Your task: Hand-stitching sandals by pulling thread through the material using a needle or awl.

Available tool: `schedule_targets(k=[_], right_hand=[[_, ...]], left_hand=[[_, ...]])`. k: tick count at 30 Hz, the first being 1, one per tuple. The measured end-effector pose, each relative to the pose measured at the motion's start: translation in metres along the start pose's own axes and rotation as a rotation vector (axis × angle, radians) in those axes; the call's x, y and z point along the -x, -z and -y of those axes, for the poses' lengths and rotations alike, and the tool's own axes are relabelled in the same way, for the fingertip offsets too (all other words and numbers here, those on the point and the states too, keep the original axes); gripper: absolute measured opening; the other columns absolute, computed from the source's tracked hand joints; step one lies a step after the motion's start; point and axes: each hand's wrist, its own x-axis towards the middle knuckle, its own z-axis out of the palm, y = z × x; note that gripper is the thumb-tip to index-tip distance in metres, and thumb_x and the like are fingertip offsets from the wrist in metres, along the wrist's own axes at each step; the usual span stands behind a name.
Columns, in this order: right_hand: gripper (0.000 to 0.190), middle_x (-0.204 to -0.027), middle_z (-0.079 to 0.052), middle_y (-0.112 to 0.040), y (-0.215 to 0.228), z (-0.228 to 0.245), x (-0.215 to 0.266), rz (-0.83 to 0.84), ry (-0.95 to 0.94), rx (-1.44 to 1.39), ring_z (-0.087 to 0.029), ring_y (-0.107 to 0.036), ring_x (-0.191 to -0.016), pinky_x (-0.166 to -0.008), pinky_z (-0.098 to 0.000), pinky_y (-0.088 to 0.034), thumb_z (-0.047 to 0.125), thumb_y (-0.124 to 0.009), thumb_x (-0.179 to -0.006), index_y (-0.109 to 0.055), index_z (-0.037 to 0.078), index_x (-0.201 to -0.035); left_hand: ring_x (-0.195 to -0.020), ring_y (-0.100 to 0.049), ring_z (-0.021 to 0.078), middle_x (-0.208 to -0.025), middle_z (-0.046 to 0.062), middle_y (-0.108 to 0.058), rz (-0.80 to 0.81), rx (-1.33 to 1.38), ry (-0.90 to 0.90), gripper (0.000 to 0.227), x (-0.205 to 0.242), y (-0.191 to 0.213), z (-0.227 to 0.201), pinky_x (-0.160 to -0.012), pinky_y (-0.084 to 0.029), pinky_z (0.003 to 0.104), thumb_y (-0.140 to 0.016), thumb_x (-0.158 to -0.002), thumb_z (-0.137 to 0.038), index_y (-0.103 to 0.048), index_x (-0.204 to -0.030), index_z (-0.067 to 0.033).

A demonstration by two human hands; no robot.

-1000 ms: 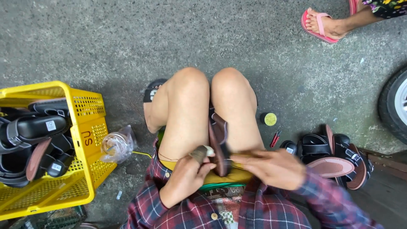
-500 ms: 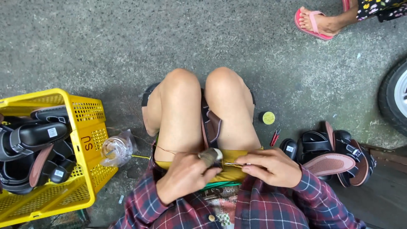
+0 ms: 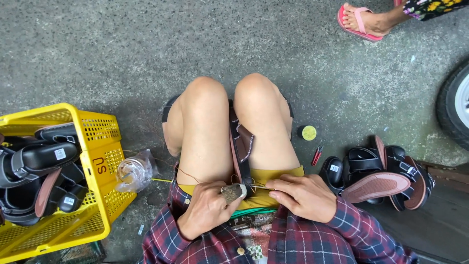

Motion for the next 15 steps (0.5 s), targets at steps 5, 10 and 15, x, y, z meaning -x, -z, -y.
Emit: schedule_targets(k=[5, 10, 15], right_hand=[[0.034, -0.112, 0.004, -0.069, -0.012, -0.002, -0.005, -0.104, 0.014, -0.113, -0.023, -0.067, -0.094, -0.063, -0.0404, -0.053, 0.042, -0.046, -0.091, -0.064, 0.025, -0.115], [0.027, -0.103, 0.002, -0.074, -0.017, -0.003, -0.007, -0.235, 0.110, -0.328, -0.018, -0.072, -0.090, -0.073, -0.0314, -0.054, 0.033, -0.056, -0.090, -0.067, 0.018, -0.109], [0.022, -0.060, 0.000, -0.051, -0.010, -0.007, -0.002, -0.441, 0.249, -1.024, -0.005, -0.041, -0.038, -0.040, -0.0198, -0.041, 0.012, -0.043, -0.098, -0.059, 0.001, -0.110]], left_hand=[[-0.049, -0.061, 0.0221, -0.063, 0.007, -0.063, -0.035, 0.062, 0.048, 0.022, -0.004, 0.012, -0.004, -0.050, -0.047, 0.037, -0.068, -0.087, -0.017, -0.059, -0.071, -0.0039], [-0.039, -0.060, 0.0184, -0.059, 0.002, -0.061, -0.004, -0.006, 0.279, 0.027, 0.033, -0.002, 0.014, -0.042, -0.056, 0.033, -0.066, -0.089, -0.031, -0.057, -0.092, -0.0067], [-0.032, -0.048, 0.0137, -0.044, -0.001, -0.052, 0.230, 0.144, 0.592, 0.047, 0.049, -0.001, 0.029, -0.034, -0.043, 0.029, -0.065, -0.089, -0.037, -0.055, -0.052, -0.0095]])
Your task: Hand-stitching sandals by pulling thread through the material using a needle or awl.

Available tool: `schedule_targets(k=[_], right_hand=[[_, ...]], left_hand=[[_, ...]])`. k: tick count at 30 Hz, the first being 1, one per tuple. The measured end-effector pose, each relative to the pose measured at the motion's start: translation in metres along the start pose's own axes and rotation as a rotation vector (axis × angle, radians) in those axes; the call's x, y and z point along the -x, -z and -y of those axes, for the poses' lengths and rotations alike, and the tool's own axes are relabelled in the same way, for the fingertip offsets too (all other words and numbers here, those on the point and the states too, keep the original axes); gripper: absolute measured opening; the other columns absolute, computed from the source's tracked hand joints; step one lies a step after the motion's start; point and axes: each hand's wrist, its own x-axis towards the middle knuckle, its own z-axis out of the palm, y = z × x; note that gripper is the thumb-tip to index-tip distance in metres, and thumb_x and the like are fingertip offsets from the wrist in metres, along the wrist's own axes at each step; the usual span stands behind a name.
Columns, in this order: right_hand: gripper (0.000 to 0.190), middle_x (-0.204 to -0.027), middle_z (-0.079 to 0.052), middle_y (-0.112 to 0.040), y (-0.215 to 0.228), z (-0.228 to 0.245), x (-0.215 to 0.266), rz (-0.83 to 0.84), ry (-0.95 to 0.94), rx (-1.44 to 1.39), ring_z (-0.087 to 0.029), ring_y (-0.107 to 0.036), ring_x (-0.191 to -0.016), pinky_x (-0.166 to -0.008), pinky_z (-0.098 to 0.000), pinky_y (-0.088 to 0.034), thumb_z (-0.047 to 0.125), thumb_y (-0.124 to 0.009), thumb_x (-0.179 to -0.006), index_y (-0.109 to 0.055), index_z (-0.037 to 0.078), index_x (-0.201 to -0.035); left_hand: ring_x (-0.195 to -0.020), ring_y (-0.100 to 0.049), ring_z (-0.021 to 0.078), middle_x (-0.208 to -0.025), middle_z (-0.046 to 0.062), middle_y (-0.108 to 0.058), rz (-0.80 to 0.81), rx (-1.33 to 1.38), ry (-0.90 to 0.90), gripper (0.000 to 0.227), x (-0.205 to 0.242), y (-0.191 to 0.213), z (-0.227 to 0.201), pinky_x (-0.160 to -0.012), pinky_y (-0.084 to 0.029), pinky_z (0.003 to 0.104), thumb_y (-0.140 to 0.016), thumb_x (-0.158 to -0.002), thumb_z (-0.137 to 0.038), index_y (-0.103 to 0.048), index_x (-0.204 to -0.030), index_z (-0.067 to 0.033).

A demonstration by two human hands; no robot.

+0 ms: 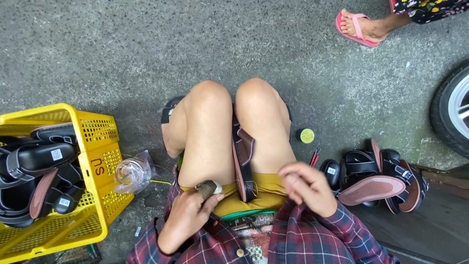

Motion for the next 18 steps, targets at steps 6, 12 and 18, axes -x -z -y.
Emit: schedule_targets(k=[6, 12, 18], right_hand=[[0.035, -0.108, -0.005, -0.069, -0.021, 0.025, -0.013, 0.054, 0.002, 0.449, -0.017, -0.067, -0.099, -0.092, -0.0295, -0.049, 0.019, -0.074, -0.078, -0.062, 0.009, -0.110], [0.005, -0.056, 0.005, -0.063, -0.021, 0.007, -0.007, 0.171, -0.125, 0.508, -0.007, -0.033, -0.034, -0.036, -0.0252, -0.031, 0.013, -0.070, -0.080, -0.067, 0.013, -0.083], [0.008, -0.041, 0.006, -0.032, -0.013, 0.000, -0.008, 0.353, -0.221, 0.536, -0.013, -0.025, -0.038, -0.046, -0.0249, -0.035, 0.012, -0.068, -0.082, -0.064, 0.016, -0.087]], left_hand=[[-0.104, -0.062, 0.0136, -0.114, 0.007, -0.069, 0.088, 0.986, 0.020, 0.020, -0.019, 0.043, -0.055, -0.091, -0.048, 0.027, -0.061, -0.088, -0.016, -0.067, -0.103, -0.0041], [-0.074, -0.060, 0.0198, -0.074, 0.010, -0.061, 0.053, 1.518, -0.084, 0.020, -0.054, 0.028, -0.066, -0.083, -0.055, 0.043, -0.046, -0.098, -0.015, -0.056, -0.084, -0.0052], [-0.065, -0.055, 0.0035, -0.077, -0.002, -0.061, -0.089, 1.721, 0.214, 0.002, -0.109, 0.006, -0.043, -0.049, -0.039, 0.019, -0.062, -0.092, -0.013, -0.061, -0.090, -0.0127]])
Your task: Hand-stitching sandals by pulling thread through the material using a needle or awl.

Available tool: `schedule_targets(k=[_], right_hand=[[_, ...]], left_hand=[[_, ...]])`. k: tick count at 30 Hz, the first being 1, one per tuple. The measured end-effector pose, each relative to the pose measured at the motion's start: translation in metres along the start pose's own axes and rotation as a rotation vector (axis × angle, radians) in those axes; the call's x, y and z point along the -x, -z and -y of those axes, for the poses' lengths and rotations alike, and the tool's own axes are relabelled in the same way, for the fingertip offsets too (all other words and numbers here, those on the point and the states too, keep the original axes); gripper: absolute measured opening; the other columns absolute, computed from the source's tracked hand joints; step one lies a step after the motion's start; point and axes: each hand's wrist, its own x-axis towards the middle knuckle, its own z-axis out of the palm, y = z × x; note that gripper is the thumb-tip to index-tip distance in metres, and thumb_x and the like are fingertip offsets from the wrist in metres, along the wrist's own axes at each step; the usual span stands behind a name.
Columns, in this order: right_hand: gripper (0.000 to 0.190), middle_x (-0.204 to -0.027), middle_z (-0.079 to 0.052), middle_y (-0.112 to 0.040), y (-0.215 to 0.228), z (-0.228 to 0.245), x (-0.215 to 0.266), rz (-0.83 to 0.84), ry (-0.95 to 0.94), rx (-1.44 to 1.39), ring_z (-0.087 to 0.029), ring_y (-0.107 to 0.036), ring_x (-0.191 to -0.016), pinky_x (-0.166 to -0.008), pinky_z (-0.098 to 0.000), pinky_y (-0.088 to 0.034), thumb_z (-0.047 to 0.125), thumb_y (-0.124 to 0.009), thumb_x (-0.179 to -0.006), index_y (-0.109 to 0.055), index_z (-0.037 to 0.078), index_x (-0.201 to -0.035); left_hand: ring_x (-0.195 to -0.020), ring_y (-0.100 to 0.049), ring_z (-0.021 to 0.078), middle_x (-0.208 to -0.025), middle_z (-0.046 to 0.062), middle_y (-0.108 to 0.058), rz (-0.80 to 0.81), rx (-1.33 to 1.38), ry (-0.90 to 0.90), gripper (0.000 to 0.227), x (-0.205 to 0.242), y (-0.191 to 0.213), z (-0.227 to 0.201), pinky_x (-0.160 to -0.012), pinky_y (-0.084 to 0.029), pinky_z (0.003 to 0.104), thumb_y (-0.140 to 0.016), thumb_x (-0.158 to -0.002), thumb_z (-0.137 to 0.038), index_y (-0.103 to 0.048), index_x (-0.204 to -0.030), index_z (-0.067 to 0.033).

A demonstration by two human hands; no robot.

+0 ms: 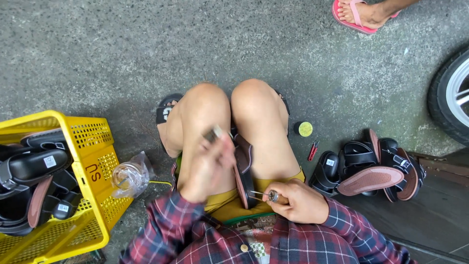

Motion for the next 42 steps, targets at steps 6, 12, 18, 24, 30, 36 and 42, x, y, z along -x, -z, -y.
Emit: schedule_targets(k=[6, 12, 18, 24, 30, 36, 42], right_hand=[[0.007, -0.044, 0.004, -0.036, -0.005, 0.013, -0.031, 0.046, 0.039, -0.127, -0.012, -0.028, -0.038, -0.044, -0.0284, -0.030, 0.009, -0.067, -0.086, -0.061, 0.012, -0.090], [0.055, -0.059, 0.004, -0.048, 0.019, 0.003, -0.008, 0.021, 0.091, 0.276, -0.011, -0.045, -0.037, -0.036, -0.0289, -0.042, 0.042, -0.049, -0.094, -0.034, 0.025, -0.144], [0.041, -0.105, 0.005, -0.068, 0.013, 0.010, -0.012, -0.011, 0.112, 0.372, -0.019, -0.065, -0.075, -0.045, -0.0351, -0.050, 0.031, -0.039, -0.095, -0.049, 0.034, -0.134], [0.041, -0.092, 0.004, -0.067, 0.020, 0.017, -0.021, 0.070, 0.103, 0.408, -0.020, -0.061, -0.059, -0.036, -0.0353, -0.039, 0.032, -0.038, -0.094, -0.052, 0.037, -0.133], [0.038, -0.088, 0.002, -0.065, 0.012, 0.010, -0.034, 0.059, 0.184, 0.552, -0.030, -0.060, -0.056, -0.034, -0.0448, -0.040, 0.037, -0.044, -0.093, -0.054, 0.040, -0.129], [0.049, -0.087, -0.007, -0.061, 0.012, 0.001, -0.039, 0.154, 0.260, 0.626, -0.030, -0.056, -0.048, -0.041, -0.0469, -0.040, 0.025, -0.051, -0.088, -0.049, 0.038, -0.135], [0.049, -0.093, -0.009, -0.062, 0.015, 0.000, -0.039, 0.245, 0.196, 0.641, -0.027, -0.055, -0.050, -0.044, -0.0455, -0.043, 0.023, -0.042, -0.092, -0.045, 0.039, -0.139]], left_hand=[[-0.045, -0.026, 0.0063, -0.056, -0.002, -0.035, -0.088, -0.170, -0.249, 0.021, -0.044, -0.029, -0.068, -0.038, -0.017, 0.022, -0.056, -0.093, -0.016, -0.054, -0.073, -0.0087], [-0.050, -0.039, 0.0311, -0.047, 0.011, -0.042, -0.244, -1.759, -0.406, 0.059, -0.001, 0.035, -0.099, -0.058, -0.032, 0.046, -0.060, -0.093, -0.036, -0.044, -0.046, -0.0045], [-0.118, -0.048, 0.0435, -0.123, 0.019, -0.052, 0.141, -1.761, -0.879, 0.063, 0.066, -0.025, -0.038, -0.099, -0.039, 0.058, -0.077, -0.072, -0.047, -0.055, -0.109, -0.0006], [-0.145, -0.006, 0.0439, -0.155, 0.028, -0.006, 0.113, -2.072, -0.623, 0.127, 0.080, 0.000, 0.001, -0.116, -0.008, 0.060, -0.071, -0.063, -0.077, -0.014, -0.149, -0.0015], [-0.142, -0.009, 0.0420, -0.152, 0.022, -0.015, 0.125, -2.019, -0.600, 0.075, 0.083, 0.000, -0.006, -0.112, -0.002, 0.066, -0.061, -0.074, -0.068, -0.062, -0.045, 0.0007], [-0.144, -0.007, 0.0405, -0.154, 0.021, -0.012, 0.123, -2.031, -0.685, 0.083, 0.082, 0.000, -0.005, -0.113, -0.001, 0.063, -0.055, -0.076, -0.072, -0.068, -0.108, 0.0029], [-0.143, 0.003, 0.0391, -0.154, 0.012, -0.011, 0.320, -1.853, -0.553, 0.069, 0.082, 0.001, -0.017, -0.110, 0.007, 0.067, -0.055, -0.076, -0.064, -0.048, -0.037, -0.0081]])
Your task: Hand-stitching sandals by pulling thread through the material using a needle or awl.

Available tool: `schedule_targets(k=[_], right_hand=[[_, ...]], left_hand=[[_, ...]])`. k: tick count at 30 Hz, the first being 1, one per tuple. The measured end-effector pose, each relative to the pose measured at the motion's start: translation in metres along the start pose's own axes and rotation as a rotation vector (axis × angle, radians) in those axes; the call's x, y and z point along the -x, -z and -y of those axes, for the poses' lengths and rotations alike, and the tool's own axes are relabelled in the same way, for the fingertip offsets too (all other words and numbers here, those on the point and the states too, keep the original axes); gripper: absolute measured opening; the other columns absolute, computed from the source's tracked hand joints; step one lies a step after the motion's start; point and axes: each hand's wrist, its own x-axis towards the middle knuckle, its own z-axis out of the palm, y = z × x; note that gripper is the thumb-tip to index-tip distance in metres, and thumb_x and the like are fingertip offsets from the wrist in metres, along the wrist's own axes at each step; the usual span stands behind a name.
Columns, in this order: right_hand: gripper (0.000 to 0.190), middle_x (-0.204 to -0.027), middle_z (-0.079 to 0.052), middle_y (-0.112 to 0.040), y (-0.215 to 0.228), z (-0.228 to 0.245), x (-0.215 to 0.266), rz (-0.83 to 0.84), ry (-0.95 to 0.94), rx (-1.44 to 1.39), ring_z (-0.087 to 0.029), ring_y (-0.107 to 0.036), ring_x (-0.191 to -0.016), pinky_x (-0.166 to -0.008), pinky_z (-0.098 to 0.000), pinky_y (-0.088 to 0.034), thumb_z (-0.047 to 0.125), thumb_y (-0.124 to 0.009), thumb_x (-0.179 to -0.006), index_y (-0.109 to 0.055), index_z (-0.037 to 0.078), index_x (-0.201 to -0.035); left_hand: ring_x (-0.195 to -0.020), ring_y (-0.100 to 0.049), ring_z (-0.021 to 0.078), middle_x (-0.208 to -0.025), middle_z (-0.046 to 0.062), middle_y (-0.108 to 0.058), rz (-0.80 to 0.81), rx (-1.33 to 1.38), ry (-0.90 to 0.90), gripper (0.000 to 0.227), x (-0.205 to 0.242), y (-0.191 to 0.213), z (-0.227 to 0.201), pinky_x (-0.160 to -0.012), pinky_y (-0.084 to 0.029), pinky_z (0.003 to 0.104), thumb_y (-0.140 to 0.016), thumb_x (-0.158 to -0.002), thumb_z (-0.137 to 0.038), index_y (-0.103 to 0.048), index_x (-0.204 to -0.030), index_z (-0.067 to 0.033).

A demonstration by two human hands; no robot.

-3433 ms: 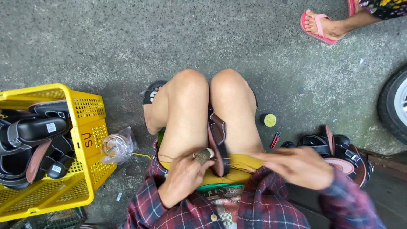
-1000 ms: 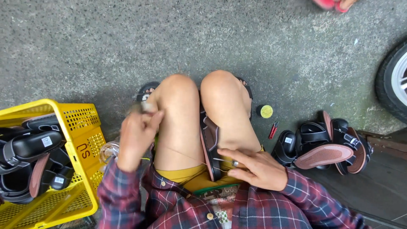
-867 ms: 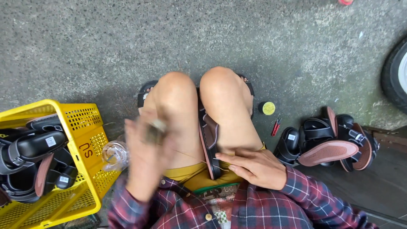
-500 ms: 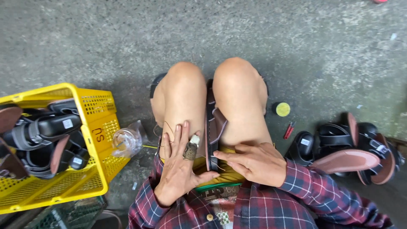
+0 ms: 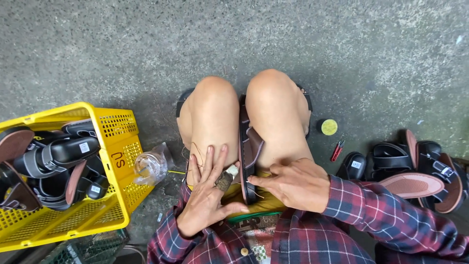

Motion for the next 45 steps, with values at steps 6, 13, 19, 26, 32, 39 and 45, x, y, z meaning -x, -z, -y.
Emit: schedule_targets(k=[6, 13, 19, 26, 32, 39, 45], right_hand=[[0.055, -0.093, -0.005, -0.065, 0.012, -0.005, -0.004, 0.063, 0.055, 0.125, -0.027, -0.059, -0.075, -0.042, -0.0453, -0.046, 0.020, -0.056, -0.084, -0.047, 0.033, -0.137], [0.033, -0.086, -0.004, -0.067, -0.001, 0.013, -0.005, -0.217, -0.066, 0.110, -0.026, -0.064, -0.061, -0.037, -0.0457, -0.047, 0.035, -0.057, -0.089, -0.063, 0.024, -0.120], [0.035, -0.080, 0.004, -0.063, -0.009, 0.021, 0.018, -0.309, -0.186, -0.074, -0.019, -0.062, -0.061, -0.049, -0.0369, -0.053, 0.036, -0.056, -0.089, -0.064, 0.031, -0.122], [0.032, -0.079, 0.007, -0.054, -0.009, 0.017, 0.018, -0.451, -0.078, 0.065, -0.014, -0.056, -0.058, -0.041, -0.0325, -0.047, 0.027, -0.057, -0.089, -0.063, 0.028, -0.121], [0.028, -0.085, 0.003, -0.057, -0.011, 0.016, 0.016, -0.621, 0.065, 0.162, -0.014, -0.058, -0.058, -0.048, -0.0292, -0.049, 0.019, -0.059, -0.090, -0.066, 0.022, -0.117], [0.030, -0.082, 0.003, -0.055, -0.012, 0.016, 0.017, -0.648, 0.064, 0.101, -0.014, -0.055, -0.058, -0.049, -0.0292, -0.048, 0.016, -0.060, -0.090, -0.065, 0.022, -0.119], [0.043, -0.131, 0.014, -0.059, 0.032, -0.011, 0.061, -0.203, -0.053, -0.085, -0.007, -0.069, -0.101, -0.070, -0.0275, -0.061, 0.020, -0.052, -0.088, -0.057, 0.037, -0.127]], left_hand=[[-0.143, -0.004, 0.0395, -0.152, 0.010, -0.022, -0.118, -0.010, -0.017, 0.062, -0.009, -0.011, 0.001, -0.107, 0.006, 0.072, -0.068, -0.072, -0.057, -0.052, -0.036, -0.0081], [-0.143, -0.015, 0.0372, -0.152, 0.014, -0.025, -0.275, -0.093, -0.009, 0.072, -0.014, -0.028, 0.002, -0.101, 0.003, 0.079, -0.052, -0.071, -0.070, -0.071, -0.071, -0.0011], [-0.109, -0.058, 0.0288, -0.093, 0.014, -0.068, -0.270, -0.166, -0.139, 0.030, 0.018, -0.033, 0.011, -0.110, -0.012, 0.068, -0.070, -0.084, -0.033, -0.070, -0.089, -0.0043], [-0.108, -0.063, 0.0186, -0.114, 0.005, -0.067, -0.056, 0.819, -0.025, 0.017, 0.018, 0.010, -0.008, -0.097, -0.047, 0.032, -0.054, -0.093, -0.014, -0.065, -0.104, -0.0049], [-0.083, -0.063, 0.0286, -0.093, 0.015, -0.067, -0.295, 0.309, -0.089, 0.015, 0.007, -0.036, 0.008, -0.080, -0.053, 0.042, -0.058, -0.076, 0.006, -0.065, -0.089, 0.0015], [-0.065, -0.069, 0.0248, -0.081, 0.008, -0.070, 0.159, 0.393, 0.204, 0.003, -0.001, -0.044, 0.005, -0.064, -0.060, 0.038, -0.057, -0.086, 0.001, -0.057, -0.086, -0.0018], [-0.061, -0.065, 0.0300, -0.078, 0.008, -0.067, -0.066, 0.282, 0.144, 0.009, 0.000, -0.033, 0.003, -0.058, -0.056, 0.044, -0.060, -0.086, -0.003, -0.052, -0.091, -0.0045]])
